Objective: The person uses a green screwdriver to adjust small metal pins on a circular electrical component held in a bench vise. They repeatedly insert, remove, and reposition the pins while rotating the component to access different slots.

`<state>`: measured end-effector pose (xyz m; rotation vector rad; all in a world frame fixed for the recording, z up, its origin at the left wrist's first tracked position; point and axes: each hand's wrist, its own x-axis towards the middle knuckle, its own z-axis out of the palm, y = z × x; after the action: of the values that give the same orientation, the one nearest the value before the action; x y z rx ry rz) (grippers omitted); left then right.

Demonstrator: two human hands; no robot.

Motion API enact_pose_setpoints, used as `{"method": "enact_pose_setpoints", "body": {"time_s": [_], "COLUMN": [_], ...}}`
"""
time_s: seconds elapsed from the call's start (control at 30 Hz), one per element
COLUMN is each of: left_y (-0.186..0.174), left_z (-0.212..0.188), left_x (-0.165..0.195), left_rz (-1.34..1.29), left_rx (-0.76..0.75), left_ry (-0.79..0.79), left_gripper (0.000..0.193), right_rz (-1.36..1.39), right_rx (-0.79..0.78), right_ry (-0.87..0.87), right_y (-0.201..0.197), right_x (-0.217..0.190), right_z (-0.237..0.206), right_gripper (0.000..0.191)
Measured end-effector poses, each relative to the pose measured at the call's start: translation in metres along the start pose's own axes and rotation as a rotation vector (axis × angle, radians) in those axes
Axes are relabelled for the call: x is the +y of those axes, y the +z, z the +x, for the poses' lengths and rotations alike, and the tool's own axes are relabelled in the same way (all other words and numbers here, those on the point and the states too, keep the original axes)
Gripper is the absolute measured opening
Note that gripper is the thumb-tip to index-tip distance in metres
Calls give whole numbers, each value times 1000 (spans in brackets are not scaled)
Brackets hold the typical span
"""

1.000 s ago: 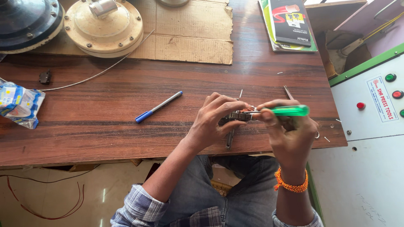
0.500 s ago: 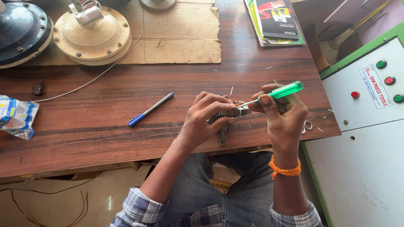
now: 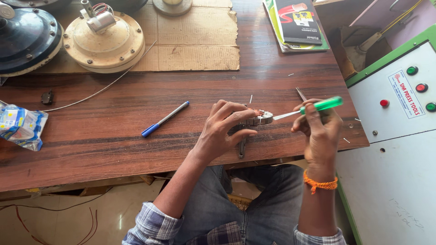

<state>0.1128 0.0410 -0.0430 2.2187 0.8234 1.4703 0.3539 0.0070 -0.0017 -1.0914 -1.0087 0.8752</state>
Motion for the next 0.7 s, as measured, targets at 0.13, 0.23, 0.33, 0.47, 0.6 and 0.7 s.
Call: {"method": "enact_pose_setpoints", "body": {"time_s": [0.13,0.23,0.33,0.47,0.6,0.7], "left_y": [2,7,12,14,6,1], "left_z": [1,3,4,7,5,1], "left_x": [1,0,0,7,20,24], "left_rz": [-7,-17,3,31,22,-10], "left_rx": [-13,-3,12,4,-42,-79], "left_ry": [10,22,16,14,65,65], "left_gripper": [44,45,43,45,58,56], "right_rz": [-332,-420,-595,-845,-860,-722], "right_rx": [-49,-46,-4,28,93,80], "right_ry": [116,121,124,61,45,-143], "right_y": [-17,-23,-27,-28,-29,-34], "right_x": [17,35,48,52,48,47], "right_z": [10,15,18,24,14,-3], "right_gripper": [20,23,27,34,27,19]}}
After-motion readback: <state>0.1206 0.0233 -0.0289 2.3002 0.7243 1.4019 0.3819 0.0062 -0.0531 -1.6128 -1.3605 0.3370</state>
